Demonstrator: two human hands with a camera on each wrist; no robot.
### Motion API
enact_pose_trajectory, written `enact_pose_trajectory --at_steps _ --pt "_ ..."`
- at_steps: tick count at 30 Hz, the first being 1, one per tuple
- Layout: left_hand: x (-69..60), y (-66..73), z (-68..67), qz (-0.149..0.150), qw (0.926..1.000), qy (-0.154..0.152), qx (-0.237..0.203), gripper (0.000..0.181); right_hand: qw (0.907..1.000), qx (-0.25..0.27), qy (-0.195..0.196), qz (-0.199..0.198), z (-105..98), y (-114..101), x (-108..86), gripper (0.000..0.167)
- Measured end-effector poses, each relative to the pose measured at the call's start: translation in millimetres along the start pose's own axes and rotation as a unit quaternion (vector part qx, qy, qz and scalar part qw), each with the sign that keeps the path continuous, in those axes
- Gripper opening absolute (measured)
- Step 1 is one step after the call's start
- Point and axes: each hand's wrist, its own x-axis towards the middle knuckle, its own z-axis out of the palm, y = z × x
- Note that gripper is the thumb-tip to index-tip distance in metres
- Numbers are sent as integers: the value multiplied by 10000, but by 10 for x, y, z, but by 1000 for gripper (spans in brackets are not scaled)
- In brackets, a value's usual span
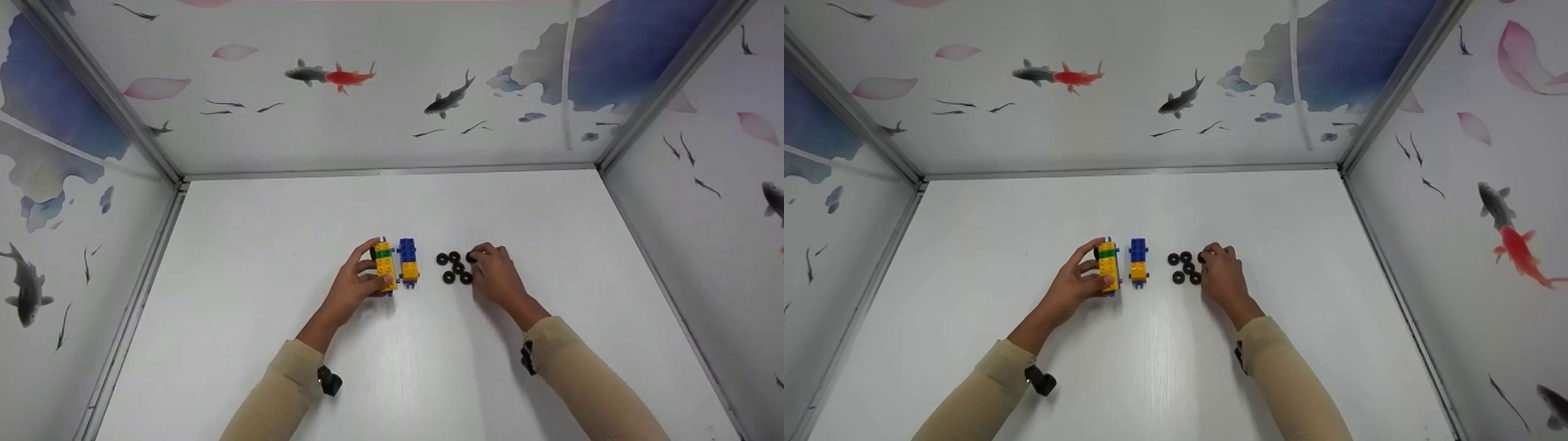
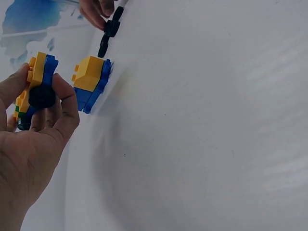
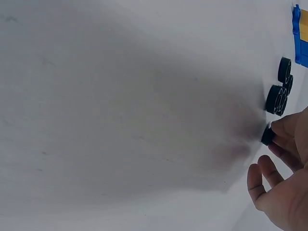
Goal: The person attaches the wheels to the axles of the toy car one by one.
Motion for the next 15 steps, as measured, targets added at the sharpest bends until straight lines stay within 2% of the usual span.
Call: enact_pose_trajectory --at_steps 7,15 --pt "11 -7 -6 -124 9999 93 -60 87 9999 61 138 -77 -57 14 -2 14" --pt "-4 -15 -11 -237 9996 142 -111 86 9998 180 104 41 -55 10 -13 12"
